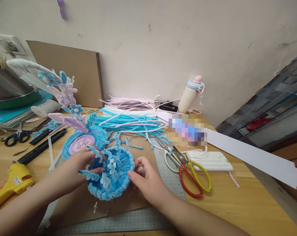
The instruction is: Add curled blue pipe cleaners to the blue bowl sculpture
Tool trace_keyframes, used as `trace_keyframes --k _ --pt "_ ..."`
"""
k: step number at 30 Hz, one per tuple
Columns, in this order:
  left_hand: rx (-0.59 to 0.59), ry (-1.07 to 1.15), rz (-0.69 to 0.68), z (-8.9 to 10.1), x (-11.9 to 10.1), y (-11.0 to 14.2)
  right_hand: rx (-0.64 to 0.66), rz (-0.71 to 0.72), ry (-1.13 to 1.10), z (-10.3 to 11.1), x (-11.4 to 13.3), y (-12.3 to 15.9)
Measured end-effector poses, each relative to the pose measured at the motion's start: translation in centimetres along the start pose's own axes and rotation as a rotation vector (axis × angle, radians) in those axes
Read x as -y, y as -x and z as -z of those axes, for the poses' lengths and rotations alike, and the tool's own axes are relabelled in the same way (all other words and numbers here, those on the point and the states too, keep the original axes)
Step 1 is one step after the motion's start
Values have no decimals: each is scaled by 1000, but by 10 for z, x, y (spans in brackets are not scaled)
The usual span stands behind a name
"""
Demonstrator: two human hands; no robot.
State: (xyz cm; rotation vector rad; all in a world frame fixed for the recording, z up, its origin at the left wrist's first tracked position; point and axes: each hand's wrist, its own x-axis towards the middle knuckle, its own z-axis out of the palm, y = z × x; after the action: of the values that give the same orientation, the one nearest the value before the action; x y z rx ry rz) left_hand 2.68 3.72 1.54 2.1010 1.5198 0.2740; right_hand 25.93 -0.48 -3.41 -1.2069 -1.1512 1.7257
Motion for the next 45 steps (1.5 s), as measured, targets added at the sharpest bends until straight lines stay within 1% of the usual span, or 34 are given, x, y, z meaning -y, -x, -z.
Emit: trace_keyframes --k 3,7,10,16,28,36,40,42,45 --pt "30 -11 -21 -1 -2 -2 10 10 12 0 0 1" --pt "43 -14 -45 -3 1 -5 11 22 18 0 0 0" --pt "31 -4 -55 -5 4 -6 6 20 22 0 0 0" --pt "-21 53 -29 -8 6 -6 15 30 23 0 0 0" --pt "-29 95 -17 -8 7 -5 7 14 -1 -1 2 0" --pt "-20 144 2 -6 9 -6 -11 16 24 1 2 -1" --pt "-53 157 -2 -3 8 0 -36 22 23 3 3 -3" --pt "-67 195 15 -1 7 4 -59 38 13 6 2 -5" --pt "-41 309 81 -2 5 9 -88 68 3 10 0 -9"
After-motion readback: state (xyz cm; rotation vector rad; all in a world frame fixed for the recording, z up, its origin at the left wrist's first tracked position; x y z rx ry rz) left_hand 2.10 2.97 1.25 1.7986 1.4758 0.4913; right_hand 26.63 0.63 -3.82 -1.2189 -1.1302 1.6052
